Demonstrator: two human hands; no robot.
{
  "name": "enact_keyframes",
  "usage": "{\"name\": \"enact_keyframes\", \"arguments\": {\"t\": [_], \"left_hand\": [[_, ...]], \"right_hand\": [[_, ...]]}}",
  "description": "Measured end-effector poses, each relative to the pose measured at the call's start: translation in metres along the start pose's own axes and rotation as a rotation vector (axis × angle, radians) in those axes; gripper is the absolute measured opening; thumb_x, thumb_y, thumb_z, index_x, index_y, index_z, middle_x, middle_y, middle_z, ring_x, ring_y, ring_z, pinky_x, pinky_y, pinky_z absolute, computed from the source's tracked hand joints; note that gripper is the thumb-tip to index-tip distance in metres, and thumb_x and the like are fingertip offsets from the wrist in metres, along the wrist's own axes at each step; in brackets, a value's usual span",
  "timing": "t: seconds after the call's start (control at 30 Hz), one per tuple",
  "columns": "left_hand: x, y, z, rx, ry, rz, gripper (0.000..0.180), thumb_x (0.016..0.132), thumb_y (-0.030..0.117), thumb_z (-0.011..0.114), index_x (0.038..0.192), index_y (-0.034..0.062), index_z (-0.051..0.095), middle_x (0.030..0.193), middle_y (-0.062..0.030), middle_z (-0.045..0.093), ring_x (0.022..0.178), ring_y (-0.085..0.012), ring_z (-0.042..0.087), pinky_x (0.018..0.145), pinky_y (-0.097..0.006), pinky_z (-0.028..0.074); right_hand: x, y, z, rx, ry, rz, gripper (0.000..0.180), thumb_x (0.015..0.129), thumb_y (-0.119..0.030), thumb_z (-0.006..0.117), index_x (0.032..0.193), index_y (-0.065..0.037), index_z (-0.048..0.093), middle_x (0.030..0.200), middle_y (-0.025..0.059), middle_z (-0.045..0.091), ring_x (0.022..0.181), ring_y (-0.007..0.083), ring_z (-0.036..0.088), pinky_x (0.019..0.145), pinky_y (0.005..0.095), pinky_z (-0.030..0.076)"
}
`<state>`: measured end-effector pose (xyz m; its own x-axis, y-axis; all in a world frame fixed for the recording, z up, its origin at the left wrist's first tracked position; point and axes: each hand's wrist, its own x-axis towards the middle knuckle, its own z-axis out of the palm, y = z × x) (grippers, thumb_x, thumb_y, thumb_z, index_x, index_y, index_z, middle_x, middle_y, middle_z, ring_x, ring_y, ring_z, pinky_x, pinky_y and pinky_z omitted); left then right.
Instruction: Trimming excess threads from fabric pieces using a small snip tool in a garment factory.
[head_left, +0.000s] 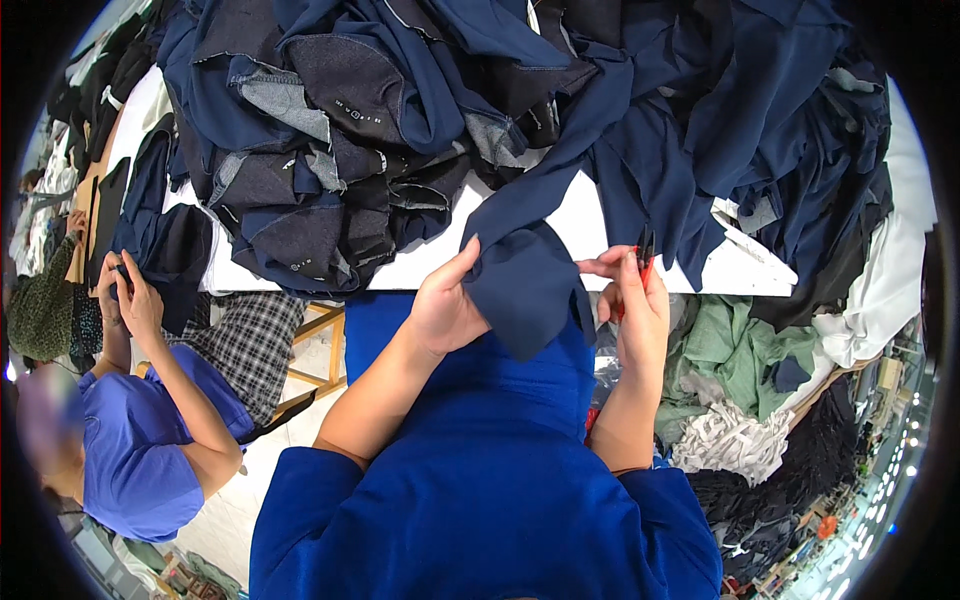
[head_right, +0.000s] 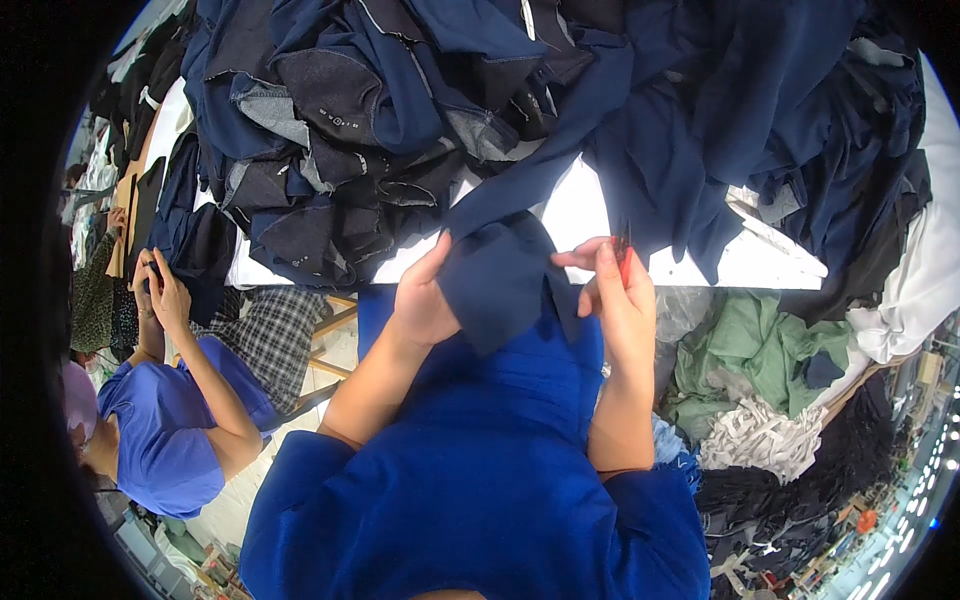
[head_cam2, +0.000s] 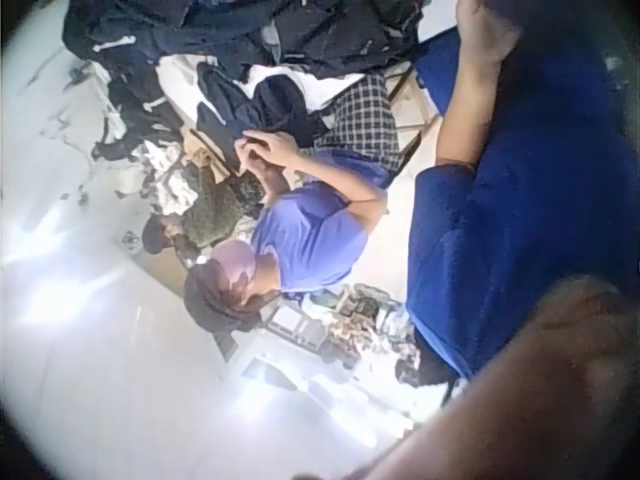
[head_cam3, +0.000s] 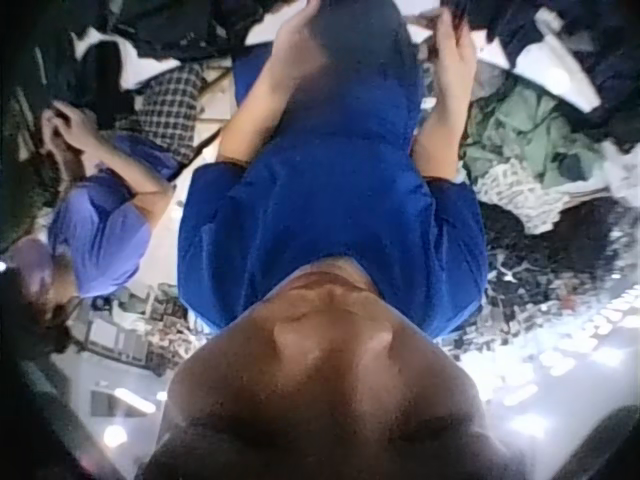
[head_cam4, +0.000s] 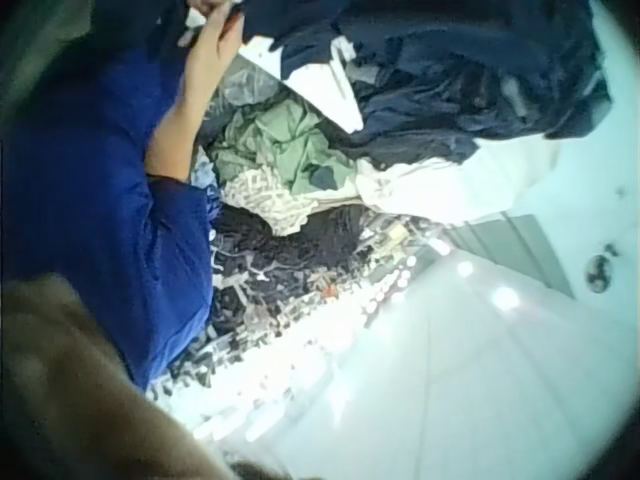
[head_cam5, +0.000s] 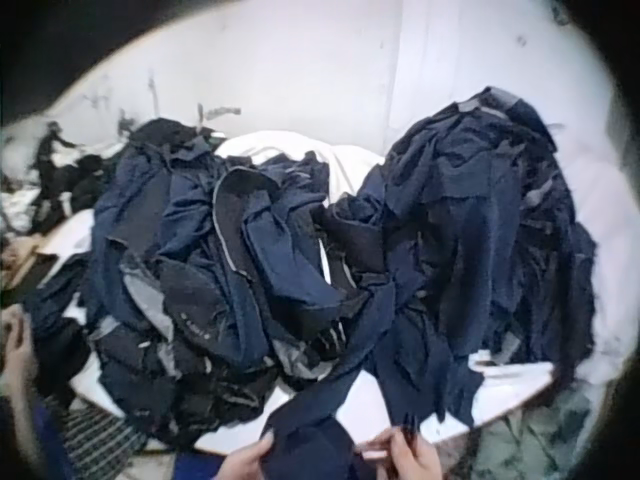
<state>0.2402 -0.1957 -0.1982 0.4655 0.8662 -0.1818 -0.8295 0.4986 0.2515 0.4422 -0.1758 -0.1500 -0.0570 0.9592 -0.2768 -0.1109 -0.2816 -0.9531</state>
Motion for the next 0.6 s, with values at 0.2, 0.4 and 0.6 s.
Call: {"name": "enact_keyframes", "arguments": {"t": [0.2,0.4,0.6], "left_hand": [[-0.009,0.001,-0.007,0.104,0.029,0.051,0.051,0.084,0.023,0.045,0.127,-0.0035,0.040,0.114,-0.0151,0.058,0.103,-0.0237,0.058,0.091,-0.035,0.044],[-0.010,-0.005,-0.006,0.187,-0.043,0.046,0.067,0.066,0.013,0.061,0.127,-0.0039,0.038,0.114,-0.0156,0.055,0.103,-0.0244,0.057,0.090,-0.033,0.045],[-0.017,-0.007,-0.013,0.388,0.028,0.017,0.037,0.065,0.006,0.058,0.100,-0.0060,0.059,0.089,-0.0092,0.064,0.084,-0.0200,0.062,0.078,-0.028,0.048]], "right_hand": [[-0.002,0.009,0.005,0.032,-0.124,0.035,0.026,0.096,-0.027,0.043,0.087,-0.005,0.052,0.081,0.0139,0.065,0.047,0.0062,0.042,0.048,0.0173,0.036],[-0.005,0.014,0.021,0.018,-0.235,0.115,0.028,0.096,-0.031,0.042,0.091,-0.005,0.052,0.062,0.0047,0.054,0.046,0.0053,0.040,0.043,0.0172,0.029],[-0.005,0.014,0.023,0.053,-0.239,0.190,0.031,0.095,-0.033,0.044,0.099,-0.004,0.054,0.064,-0.0025,0.050,0.051,0.0037,0.041,0.046,0.0169,0.028]]}}
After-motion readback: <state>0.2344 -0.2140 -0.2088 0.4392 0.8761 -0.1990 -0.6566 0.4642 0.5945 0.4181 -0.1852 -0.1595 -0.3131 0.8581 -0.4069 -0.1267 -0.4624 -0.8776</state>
